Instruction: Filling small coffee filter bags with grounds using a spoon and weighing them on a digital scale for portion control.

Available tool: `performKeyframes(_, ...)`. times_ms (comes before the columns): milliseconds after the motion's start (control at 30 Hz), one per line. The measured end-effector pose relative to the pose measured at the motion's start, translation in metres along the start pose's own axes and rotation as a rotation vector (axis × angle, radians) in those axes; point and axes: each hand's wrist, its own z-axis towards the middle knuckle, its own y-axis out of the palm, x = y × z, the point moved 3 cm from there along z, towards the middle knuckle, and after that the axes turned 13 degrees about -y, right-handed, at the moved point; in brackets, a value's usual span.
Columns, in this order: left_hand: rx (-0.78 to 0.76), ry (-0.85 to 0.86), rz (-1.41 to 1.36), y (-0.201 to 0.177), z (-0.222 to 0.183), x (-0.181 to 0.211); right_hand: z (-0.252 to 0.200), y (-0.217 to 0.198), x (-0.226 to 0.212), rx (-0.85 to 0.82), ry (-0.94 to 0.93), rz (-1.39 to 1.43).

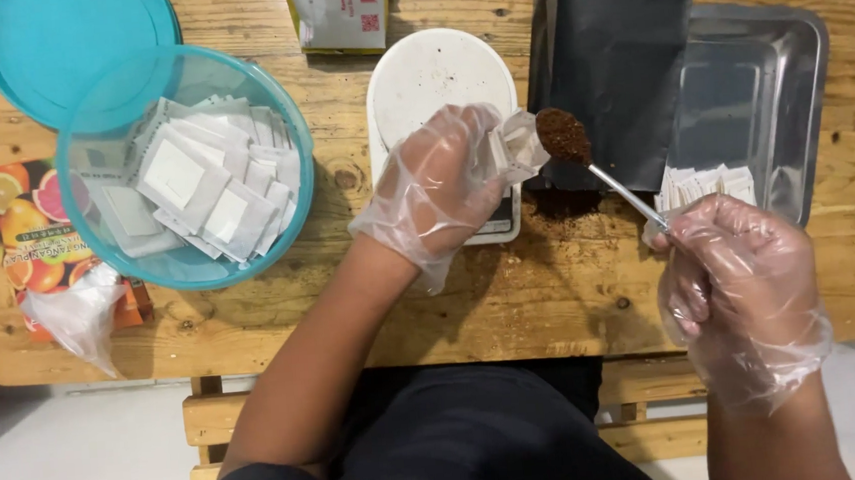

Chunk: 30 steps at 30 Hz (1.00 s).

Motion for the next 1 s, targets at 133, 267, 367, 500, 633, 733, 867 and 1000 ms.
performKeyframes(133,0.270,0.216,0.246,-0.005,0.003,0.006,0.010,0.010,-0.004,-0.014,0.012,-0.053)
performKeyframes(267,0.303,0.296,0.205,0.000,0.007,-0.001,0.019,0.017,-0.004,-0.036,0.044,-0.175)
performKeyframes(367,0.280,0.328,0.109,0.009,0.013,0.001,0.023,0.025,-0.018,-0.184,-0.094,-0.413)
performKeyframes(500,0.274,0.241,0.088,0.000,0.008,0.004,0.035,0.039,-0.018,-0.435,-0.676,-0.703)
performKeyframes(633,0.324,0.324,-0.227,-0.019,0.002,0.014,0.048,0.077,-0.011,-0.301,-1.290,-0.795)
performKeyframes(733,0.239,0.204,-0.424,-0.024,0.010,0.012,0.062,0.110,-0.001,-0.261,-1.310,-0.679)
performKeyframes(867,0.275,0.132,-0.453,-0.039,0.007,0.009,0.067,0.133,-0.012,-0.227,-1.292,-0.644)
performKeyframes(1000,0.351,0.138,-0.376,-0.038,0.008,0.012,0.080,0.138,-0.004,-0.234,-1.330,-0.666)
